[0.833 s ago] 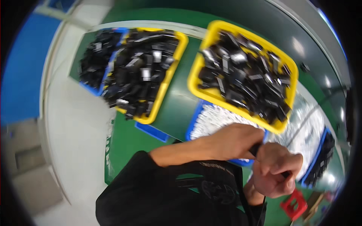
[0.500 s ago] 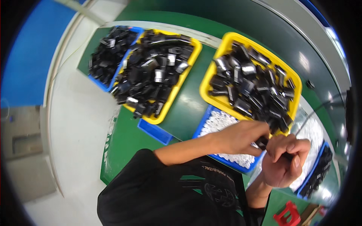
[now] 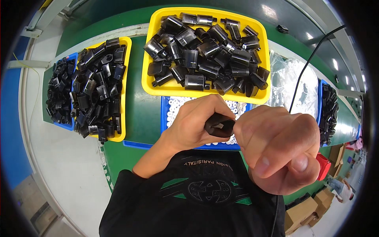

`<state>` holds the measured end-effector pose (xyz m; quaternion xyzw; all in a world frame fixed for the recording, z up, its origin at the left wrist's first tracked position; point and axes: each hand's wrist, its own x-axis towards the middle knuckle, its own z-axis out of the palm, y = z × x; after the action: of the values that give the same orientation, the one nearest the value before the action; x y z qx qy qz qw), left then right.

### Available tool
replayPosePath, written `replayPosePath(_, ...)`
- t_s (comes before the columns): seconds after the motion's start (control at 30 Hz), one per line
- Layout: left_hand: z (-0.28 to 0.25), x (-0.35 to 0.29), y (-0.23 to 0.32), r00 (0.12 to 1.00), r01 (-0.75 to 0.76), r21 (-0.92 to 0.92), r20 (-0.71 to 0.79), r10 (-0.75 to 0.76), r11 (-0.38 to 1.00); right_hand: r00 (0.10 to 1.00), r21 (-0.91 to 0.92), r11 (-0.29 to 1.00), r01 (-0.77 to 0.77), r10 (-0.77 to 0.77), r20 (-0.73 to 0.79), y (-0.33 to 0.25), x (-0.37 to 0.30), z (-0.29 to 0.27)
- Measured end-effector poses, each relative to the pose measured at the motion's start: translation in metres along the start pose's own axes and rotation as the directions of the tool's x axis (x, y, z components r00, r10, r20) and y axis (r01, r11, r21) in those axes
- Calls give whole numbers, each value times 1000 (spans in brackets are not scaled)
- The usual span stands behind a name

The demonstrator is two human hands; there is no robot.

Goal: The person inserts white plastic washers into black plastic housings and then uses a manual insertion press tool to secure them.

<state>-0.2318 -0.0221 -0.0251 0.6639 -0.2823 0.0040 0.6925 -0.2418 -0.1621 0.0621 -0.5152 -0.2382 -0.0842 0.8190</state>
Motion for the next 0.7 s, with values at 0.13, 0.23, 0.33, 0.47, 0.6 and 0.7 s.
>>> replayPosePath(0.13,3,1,2,998,-57,16,16,57,998,1000,20,1000,1,-1,2,1,-2,3)
replayPosePath(0.23,3,1,3,998,-56,34,19,56,998,1000,35,999,10,-10,-9,1,-1,6)
replayPosePath(0.33,3,-1,5,999,-20,24,28,20,1000,1000,11,1000,-7,7,-15,1,-2,7)
replayPosePath(0.47,0,0,8,999,-7,83,43,4,997,999,-1,1000,-3,3,43,8,-2,7)
replayPosePath(0.6,-4,6,12,991,-93,293,123,59,952,996,29,997,65,-66,55,20,2,5)
replayPosePath(0.7,-4,11,6,969,-242,328,134,209,913,996,18,998,68,-69,63,17,0,3)
